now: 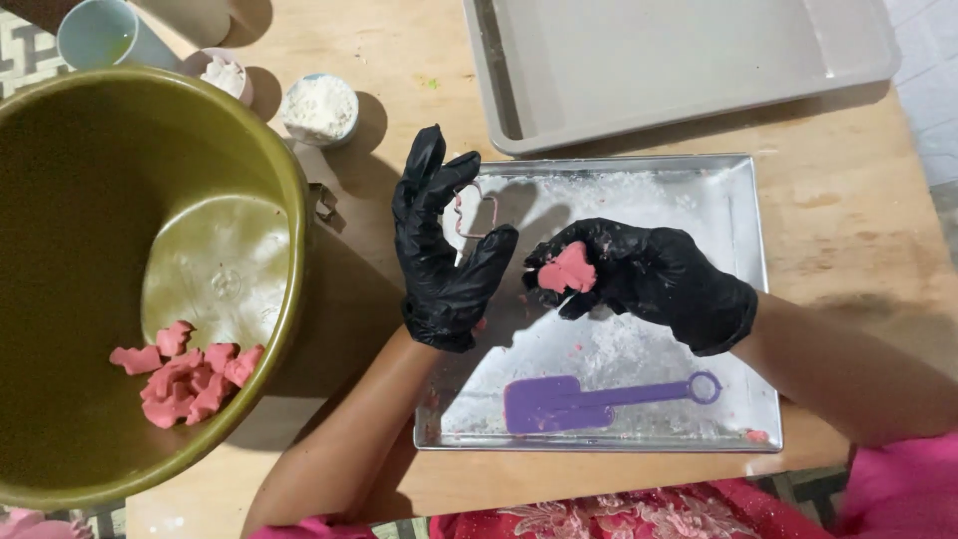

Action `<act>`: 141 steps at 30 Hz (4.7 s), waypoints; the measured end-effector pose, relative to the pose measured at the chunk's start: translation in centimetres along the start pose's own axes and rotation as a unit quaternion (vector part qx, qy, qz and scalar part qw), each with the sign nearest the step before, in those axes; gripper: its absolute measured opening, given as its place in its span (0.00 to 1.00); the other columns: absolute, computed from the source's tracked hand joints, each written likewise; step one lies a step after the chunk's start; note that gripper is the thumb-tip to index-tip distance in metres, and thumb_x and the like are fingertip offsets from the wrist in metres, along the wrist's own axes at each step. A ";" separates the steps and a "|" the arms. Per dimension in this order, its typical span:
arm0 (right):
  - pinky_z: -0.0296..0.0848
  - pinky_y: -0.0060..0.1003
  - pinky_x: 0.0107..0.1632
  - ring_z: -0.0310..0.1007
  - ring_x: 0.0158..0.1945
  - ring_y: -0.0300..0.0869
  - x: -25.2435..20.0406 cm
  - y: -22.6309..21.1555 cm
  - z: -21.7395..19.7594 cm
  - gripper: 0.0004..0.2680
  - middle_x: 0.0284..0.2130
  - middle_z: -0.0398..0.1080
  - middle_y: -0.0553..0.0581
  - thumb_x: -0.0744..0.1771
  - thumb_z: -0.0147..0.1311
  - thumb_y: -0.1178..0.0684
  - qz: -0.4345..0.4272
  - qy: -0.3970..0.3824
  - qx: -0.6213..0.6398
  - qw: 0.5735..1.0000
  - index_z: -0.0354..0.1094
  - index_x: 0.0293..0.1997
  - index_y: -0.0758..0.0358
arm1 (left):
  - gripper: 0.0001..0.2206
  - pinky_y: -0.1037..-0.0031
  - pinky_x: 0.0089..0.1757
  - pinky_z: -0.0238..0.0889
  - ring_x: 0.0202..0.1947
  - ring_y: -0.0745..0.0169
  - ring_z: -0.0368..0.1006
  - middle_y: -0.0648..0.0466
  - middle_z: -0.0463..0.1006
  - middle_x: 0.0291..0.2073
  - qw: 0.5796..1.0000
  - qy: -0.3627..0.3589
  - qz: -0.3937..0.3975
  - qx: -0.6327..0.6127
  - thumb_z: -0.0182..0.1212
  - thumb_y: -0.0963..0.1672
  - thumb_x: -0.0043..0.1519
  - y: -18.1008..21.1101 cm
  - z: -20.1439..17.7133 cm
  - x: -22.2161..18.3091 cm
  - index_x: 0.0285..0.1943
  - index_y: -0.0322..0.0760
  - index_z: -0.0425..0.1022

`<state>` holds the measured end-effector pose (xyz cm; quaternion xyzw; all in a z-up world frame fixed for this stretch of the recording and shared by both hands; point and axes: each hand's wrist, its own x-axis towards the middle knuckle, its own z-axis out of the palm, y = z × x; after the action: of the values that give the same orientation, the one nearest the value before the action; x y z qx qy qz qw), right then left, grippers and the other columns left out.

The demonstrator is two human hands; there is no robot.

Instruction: Cutting shapes out of pink dough using a cookie cutter and a small spatula on a floured surface.

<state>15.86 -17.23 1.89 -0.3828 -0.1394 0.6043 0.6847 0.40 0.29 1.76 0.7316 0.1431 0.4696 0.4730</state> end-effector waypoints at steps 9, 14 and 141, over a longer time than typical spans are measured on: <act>0.77 0.42 0.35 0.81 0.36 0.57 0.0 -0.1 -0.5 0.10 0.28 0.75 0.70 0.66 0.56 0.54 0.024 0.041 -0.138 0.989 0.69 0.47 0.71 | 0.26 0.56 0.73 0.43 0.74 0.44 0.58 0.44 0.72 0.65 1.000 0.006 -0.017 0.002 0.77 0.46 0.56 -0.3 0.2 -0.1 0.64 0.39 0.75; 0.76 0.39 0.32 0.81 0.33 0.55 -0.3 -0.8 1.5 0.07 0.28 0.76 0.69 0.66 0.56 0.59 0.024 0.035 -0.160 0.986 0.70 0.47 0.71 | 0.26 0.56 0.73 0.42 0.75 0.46 0.56 0.45 0.69 0.68 1.000 0.011 -0.026 -0.011 0.77 0.48 0.57 -0.5 0.5 -0.3 0.64 0.41 0.75; 0.82 0.41 0.50 0.80 0.50 0.47 0.7 -1.1 2.5 0.13 0.47 0.77 0.63 0.67 0.59 0.65 -0.185 0.062 -0.318 0.928 0.69 0.57 0.69 | 0.33 0.63 0.75 0.43 0.75 0.49 0.58 0.48 0.71 0.65 1.000 -0.007 0.002 -0.016 0.82 0.50 0.48 -2.8 1.2 -0.6 0.63 0.40 0.75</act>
<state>15.21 -15.62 4.16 -0.5848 -0.3497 0.3659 0.6339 1.70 0.70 -1.03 0.7272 0.1308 0.4677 0.4851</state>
